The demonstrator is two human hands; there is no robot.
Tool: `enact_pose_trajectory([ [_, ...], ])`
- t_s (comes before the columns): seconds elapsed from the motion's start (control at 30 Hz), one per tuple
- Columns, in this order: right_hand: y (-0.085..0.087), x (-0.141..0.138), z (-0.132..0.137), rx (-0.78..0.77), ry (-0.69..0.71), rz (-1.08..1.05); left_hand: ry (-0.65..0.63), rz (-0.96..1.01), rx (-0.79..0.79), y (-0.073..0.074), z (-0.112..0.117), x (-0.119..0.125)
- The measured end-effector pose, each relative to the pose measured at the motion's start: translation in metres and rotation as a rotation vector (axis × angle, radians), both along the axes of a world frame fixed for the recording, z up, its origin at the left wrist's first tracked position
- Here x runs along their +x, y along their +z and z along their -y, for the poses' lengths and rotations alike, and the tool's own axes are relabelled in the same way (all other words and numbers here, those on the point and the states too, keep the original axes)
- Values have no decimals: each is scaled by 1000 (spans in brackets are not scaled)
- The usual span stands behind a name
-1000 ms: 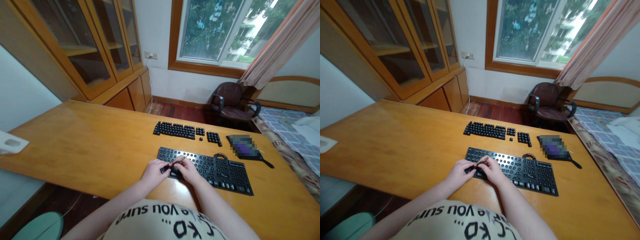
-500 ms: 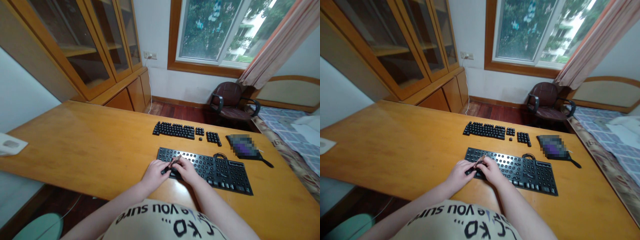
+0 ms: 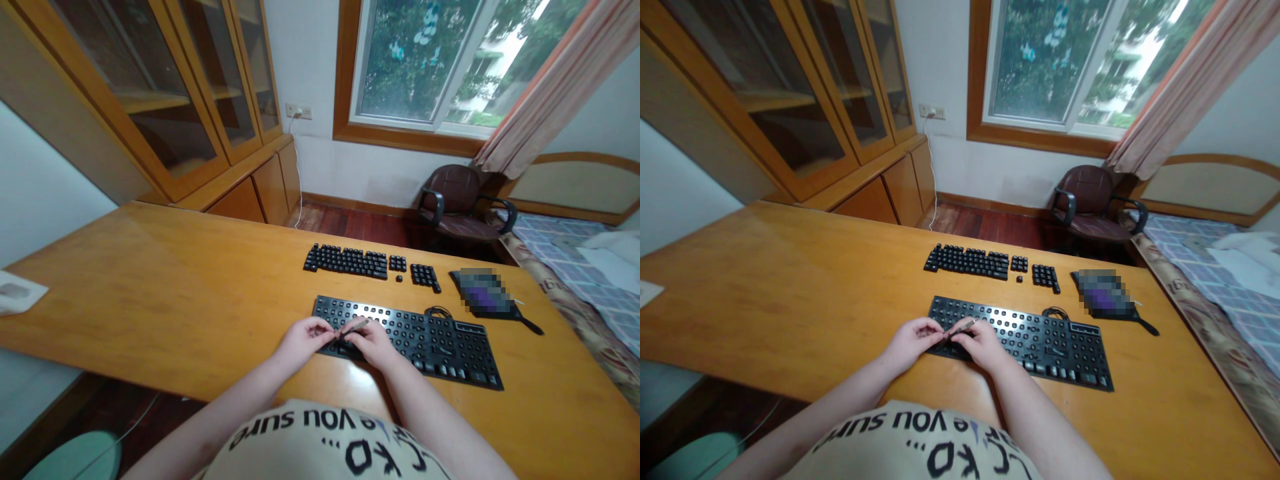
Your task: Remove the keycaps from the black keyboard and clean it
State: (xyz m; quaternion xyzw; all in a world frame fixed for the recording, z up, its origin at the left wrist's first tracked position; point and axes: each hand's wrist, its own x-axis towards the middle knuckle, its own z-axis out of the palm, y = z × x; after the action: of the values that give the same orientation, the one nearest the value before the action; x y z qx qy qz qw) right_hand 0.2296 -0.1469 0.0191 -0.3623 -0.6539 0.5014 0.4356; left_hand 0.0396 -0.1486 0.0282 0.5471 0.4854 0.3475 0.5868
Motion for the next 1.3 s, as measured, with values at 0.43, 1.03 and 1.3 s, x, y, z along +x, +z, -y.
enact_pose_trajectory([
  [0.43, -5, -3, -2, -97, -105, -59, 181, -519, 292, -5, -96, -37],
  [1.03, -7, -3, -1, -156, -65, -59, 86, -910, 742, -19, -92, -34],
  [1.3, -8, -3, -2, -144, -64, -63, 100, -959, 656, -23, -99, -32],
])
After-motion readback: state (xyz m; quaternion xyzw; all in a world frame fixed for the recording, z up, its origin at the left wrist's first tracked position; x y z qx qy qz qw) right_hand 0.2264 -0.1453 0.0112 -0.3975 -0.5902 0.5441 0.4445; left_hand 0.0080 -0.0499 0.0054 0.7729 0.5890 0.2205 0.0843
